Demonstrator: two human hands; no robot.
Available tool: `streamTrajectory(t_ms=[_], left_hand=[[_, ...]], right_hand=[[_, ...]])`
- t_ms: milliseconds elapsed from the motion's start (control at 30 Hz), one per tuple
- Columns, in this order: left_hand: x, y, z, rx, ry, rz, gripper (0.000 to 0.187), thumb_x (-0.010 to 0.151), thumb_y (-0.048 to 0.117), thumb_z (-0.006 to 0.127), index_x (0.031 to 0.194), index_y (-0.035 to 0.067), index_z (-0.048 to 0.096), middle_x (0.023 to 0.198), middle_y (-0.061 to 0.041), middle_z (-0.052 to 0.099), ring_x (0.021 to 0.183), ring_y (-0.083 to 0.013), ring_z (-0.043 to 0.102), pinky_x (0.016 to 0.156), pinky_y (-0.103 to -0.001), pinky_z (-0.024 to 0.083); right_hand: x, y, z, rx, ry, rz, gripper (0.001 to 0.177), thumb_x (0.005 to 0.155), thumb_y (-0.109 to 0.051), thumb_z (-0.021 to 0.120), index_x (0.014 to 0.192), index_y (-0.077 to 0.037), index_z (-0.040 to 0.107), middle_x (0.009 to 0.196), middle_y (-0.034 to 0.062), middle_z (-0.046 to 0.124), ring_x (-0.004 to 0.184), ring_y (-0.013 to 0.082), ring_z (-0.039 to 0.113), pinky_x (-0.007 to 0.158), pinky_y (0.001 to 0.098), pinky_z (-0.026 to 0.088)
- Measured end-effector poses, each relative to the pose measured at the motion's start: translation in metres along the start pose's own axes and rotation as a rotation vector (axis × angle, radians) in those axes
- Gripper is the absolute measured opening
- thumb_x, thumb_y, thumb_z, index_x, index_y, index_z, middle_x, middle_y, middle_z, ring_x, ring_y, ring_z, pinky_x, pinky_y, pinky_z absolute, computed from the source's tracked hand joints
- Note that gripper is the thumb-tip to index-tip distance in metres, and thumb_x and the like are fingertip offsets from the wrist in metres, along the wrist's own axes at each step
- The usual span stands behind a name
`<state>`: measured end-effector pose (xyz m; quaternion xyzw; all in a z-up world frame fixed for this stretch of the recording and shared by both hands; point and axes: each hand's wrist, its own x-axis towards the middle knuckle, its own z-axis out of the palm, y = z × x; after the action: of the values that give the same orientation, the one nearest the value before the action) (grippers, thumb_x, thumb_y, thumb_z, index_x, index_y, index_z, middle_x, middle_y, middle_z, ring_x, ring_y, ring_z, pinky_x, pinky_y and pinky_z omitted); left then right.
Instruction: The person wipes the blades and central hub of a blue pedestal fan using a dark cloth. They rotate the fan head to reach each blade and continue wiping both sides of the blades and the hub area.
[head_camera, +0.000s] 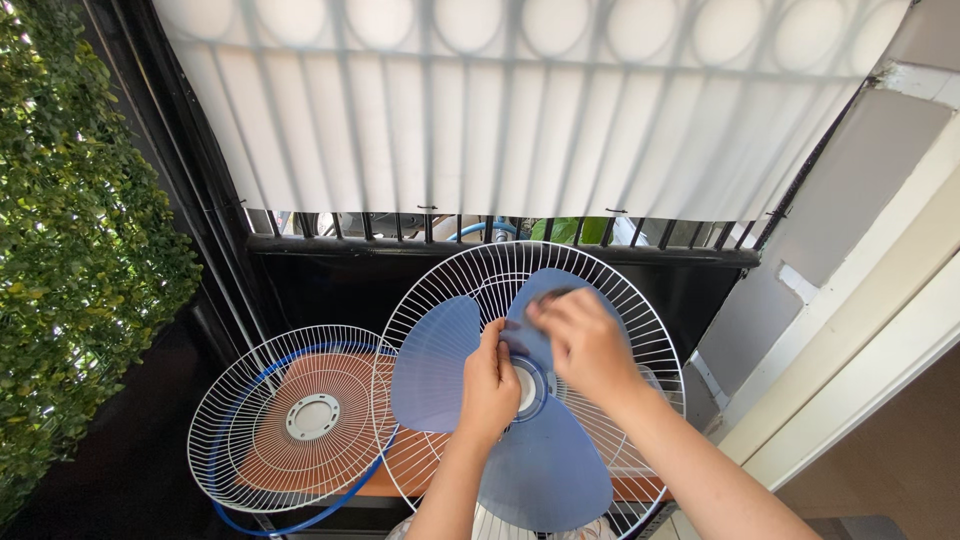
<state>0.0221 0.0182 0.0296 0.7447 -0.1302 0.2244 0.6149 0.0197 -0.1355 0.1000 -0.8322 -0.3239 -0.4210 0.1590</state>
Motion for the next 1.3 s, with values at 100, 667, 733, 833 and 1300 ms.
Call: streamTrajectory(t_ms=[100, 667, 733, 833, 1300], left_hand=[[0.004, -0.007, -0.002, -0.050, -0.004, 0.056, 0.031, 0.098, 0.003, 0.042, 0.125, -0.001, 0.058, 0.092, -0.021, 0.072, 0.080, -0.0326, 0.074, 0.072, -0.040, 0.055], [0.002, 0.001, -0.007, -0.025, 0.037, -0.056, 0.027, 0.100, 0.006, 0.045, 0.122, 0.003, 0.060, 0.080, -0.016, 0.071, 0.067, -0.0251, 0.070, 0.064, -0.036, 0.053], [0.003, 0.003, -0.007, -0.037, 0.025, -0.049, 0.025, 0.099, 0.006, 0.045, 0.119, 0.003, 0.061, 0.080, -0.015, 0.072, 0.067, -0.0245, 0.070, 0.064, -0.036, 0.053], [0.001, 0.005, -0.002, -0.050, 0.014, 0.022, 0.023, 0.098, 0.004, 0.048, 0.116, 0.001, 0.061, 0.081, -0.014, 0.073, 0.068, -0.0229, 0.071, 0.065, -0.035, 0.054], [0.003, 0.008, -0.014, -0.078, 0.039, -0.077, 0.023, 0.098, 0.004, 0.050, 0.115, 0.005, 0.064, 0.079, -0.013, 0.071, 0.067, -0.0188, 0.066, 0.063, -0.033, 0.052]], right_hand=[[-0.011, -0.010, 0.002, 0.204, -0.145, -0.123, 0.039, 0.070, 0.008, 0.068, 0.106, -0.004, 0.078, 0.105, 0.0086, 0.073, 0.103, 0.0282, 0.065, 0.089, 0.0368, 0.056], [-0.054, 0.015, -0.048, -0.049, -0.467, -0.077, 0.047, 0.060, 0.007, 0.067, 0.105, -0.001, 0.077, 0.103, 0.0087, 0.068, 0.104, 0.0258, 0.063, 0.085, 0.0337, 0.057], [-0.046, 0.014, -0.040, -0.053, -0.370, -0.155, 0.049, 0.058, 0.007, 0.066, 0.105, 0.001, 0.077, 0.107, 0.0119, 0.068, 0.106, 0.0278, 0.062, 0.086, 0.0355, 0.057], [-0.021, 0.012, -0.017, -0.057, -0.171, -0.165, 0.046, 0.061, 0.007, 0.065, 0.104, -0.001, 0.077, 0.109, 0.0131, 0.068, 0.107, 0.0288, 0.062, 0.089, 0.0379, 0.057], [-0.060, -0.006, -0.021, -0.195, -0.249, 0.100, 0.045, 0.066, 0.002, 0.070, 0.109, -0.006, 0.077, 0.114, 0.0101, 0.070, 0.110, 0.0298, 0.061, 0.087, 0.0395, 0.055]])
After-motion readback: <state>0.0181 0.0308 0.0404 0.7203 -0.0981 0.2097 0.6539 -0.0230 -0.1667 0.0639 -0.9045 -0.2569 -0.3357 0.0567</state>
